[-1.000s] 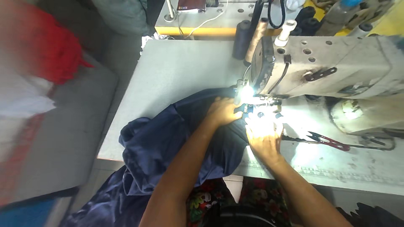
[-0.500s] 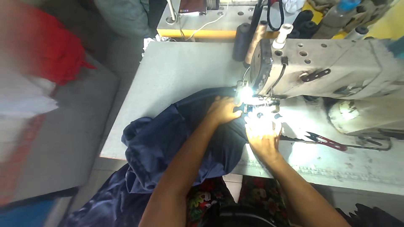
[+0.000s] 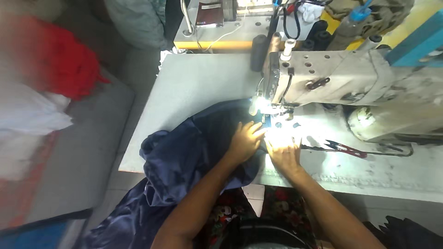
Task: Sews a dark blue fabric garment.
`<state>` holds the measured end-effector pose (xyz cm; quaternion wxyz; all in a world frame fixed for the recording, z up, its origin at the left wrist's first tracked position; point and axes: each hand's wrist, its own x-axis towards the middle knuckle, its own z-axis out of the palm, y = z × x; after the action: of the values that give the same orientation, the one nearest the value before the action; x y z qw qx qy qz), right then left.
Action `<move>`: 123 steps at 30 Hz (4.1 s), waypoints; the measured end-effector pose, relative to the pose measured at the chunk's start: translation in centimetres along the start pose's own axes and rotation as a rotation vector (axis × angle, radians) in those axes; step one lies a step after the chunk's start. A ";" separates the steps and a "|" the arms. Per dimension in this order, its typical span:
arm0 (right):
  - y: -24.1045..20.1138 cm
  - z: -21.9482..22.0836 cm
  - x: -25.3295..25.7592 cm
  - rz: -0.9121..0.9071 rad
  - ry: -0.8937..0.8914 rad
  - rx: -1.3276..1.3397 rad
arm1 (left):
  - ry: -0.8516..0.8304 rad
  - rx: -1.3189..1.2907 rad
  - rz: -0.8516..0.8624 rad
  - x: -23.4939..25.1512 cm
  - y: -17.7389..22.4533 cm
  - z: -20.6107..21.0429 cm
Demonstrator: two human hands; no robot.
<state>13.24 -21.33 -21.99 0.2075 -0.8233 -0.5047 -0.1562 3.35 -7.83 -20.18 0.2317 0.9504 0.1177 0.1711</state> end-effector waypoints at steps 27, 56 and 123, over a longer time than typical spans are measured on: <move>20.4 -13.5 -6.7 0.508 0.117 -0.203 | -0.009 0.080 0.047 0.1 -0.5 0.4; 17.7 -10.9 -9.3 0.596 -0.077 -0.271 | -0.053 0.065 0.017 0.3 -0.2 0.0; 4.0 -0.6 0.7 -0.181 -0.079 0.279 | -0.083 0.142 0.190 -0.2 -1.4 -2.7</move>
<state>17.13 -22.71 -21.94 0.2850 -0.7433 -0.6012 -0.0701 1.89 -5.60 -18.64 0.1512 0.9775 0.0294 0.1439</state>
